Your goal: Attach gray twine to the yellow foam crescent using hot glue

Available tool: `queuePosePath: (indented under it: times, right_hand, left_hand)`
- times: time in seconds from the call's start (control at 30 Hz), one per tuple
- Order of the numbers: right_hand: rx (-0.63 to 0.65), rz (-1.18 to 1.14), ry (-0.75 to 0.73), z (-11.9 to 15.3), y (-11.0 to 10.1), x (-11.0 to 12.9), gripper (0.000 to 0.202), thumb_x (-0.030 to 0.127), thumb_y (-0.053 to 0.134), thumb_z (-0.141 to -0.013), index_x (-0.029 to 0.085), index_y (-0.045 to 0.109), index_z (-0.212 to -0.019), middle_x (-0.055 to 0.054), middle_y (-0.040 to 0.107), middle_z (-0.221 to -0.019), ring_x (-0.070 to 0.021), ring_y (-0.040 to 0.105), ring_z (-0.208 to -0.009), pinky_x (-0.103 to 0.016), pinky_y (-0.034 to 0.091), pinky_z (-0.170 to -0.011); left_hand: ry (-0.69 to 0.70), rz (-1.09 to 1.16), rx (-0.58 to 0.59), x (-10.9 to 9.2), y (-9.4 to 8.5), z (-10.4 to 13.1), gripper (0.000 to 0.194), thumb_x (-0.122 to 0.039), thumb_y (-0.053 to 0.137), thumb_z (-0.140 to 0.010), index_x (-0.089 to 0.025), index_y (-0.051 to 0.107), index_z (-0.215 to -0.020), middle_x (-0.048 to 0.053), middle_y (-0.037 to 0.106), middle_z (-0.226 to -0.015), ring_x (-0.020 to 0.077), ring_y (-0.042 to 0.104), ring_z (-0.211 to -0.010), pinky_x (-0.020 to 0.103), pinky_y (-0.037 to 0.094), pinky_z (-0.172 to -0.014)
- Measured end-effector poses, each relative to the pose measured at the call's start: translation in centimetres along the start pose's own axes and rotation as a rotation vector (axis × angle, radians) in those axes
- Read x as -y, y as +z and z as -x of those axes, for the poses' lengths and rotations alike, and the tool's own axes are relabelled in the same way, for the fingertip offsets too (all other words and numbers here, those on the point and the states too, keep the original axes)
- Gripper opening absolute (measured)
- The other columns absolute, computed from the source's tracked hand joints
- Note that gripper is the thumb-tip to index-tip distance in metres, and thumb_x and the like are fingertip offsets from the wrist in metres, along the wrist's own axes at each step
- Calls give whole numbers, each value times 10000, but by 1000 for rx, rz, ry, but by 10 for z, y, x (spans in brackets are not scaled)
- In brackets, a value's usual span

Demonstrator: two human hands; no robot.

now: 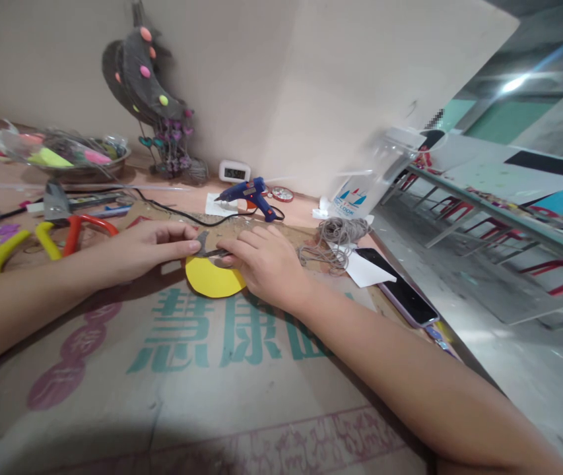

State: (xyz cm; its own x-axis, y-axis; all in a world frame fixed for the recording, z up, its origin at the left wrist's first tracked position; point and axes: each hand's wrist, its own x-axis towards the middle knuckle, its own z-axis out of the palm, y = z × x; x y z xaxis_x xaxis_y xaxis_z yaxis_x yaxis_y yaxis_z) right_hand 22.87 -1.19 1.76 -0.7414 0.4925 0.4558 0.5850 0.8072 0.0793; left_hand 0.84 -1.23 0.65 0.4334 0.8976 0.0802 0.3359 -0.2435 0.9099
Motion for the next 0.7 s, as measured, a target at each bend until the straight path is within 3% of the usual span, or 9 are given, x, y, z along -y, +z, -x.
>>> queuePosePath:
  times: [0.7]
  right_hand:
    - [7, 8, 0, 0, 0, 0, 303, 332, 393, -924, 160, 614, -1039, -78, 634, -858, -183, 518, -815, -315, 355, -743]
  left_hand:
    - [-23, 18, 17, 3, -1, 0, 279, -446, 533, -785, -176, 589, -825, -21, 563, -672, 112, 493, -599, 232, 368, -550]
